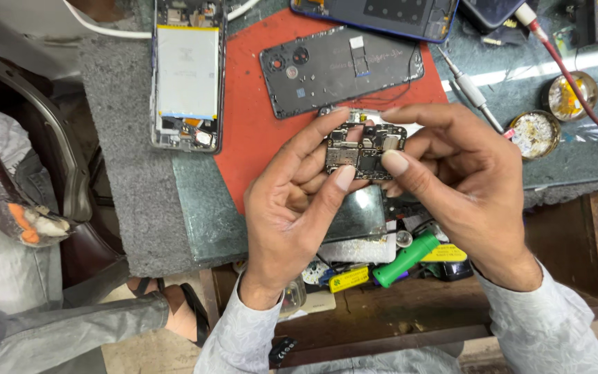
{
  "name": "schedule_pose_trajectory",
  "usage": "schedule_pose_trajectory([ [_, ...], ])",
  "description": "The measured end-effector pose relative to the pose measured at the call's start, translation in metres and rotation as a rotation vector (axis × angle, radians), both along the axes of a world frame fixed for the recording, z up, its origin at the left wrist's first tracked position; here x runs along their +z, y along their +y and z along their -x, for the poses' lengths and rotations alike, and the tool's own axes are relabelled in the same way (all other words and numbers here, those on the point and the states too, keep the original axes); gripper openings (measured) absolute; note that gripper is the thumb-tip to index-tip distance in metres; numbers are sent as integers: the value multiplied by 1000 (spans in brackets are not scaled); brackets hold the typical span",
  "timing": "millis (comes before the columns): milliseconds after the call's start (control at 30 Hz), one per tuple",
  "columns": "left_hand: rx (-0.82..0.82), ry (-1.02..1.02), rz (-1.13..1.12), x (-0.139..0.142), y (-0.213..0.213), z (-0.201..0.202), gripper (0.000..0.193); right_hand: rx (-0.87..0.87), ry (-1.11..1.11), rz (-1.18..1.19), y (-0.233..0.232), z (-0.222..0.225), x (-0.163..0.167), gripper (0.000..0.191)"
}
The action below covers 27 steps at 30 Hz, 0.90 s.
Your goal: The person disassembles a smartphone, removes the motherboard, and uses a screwdriver to adjust internal components. They then reassemble the phone by placing the motherboard back, connecting cables, and closing the device.
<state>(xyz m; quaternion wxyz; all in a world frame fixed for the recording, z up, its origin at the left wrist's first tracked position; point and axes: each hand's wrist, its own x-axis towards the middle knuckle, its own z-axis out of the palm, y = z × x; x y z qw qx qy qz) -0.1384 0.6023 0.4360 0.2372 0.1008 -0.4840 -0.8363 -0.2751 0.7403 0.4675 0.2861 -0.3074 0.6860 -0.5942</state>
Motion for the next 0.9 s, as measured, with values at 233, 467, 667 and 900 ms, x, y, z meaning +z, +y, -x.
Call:
schedule_pose_trajectory([
  [233, -29, 16, -60, 1, -10, -16, 56, 38, 15, 3, -1, -9, 3, 39],
  [467, -29, -44, 29, -2, -19, -11, 59, 18, -18, 0, -6, 1, 0, 42],
  [667, -20, -37, 30, -5, -22, -7, 61, 24, -17, -3, -9, 7, 0, 43],
  [900, -19, -30, 33, -15, -23, -11, 61, 27, -12, 5, -8, 5, -9, 43],
])
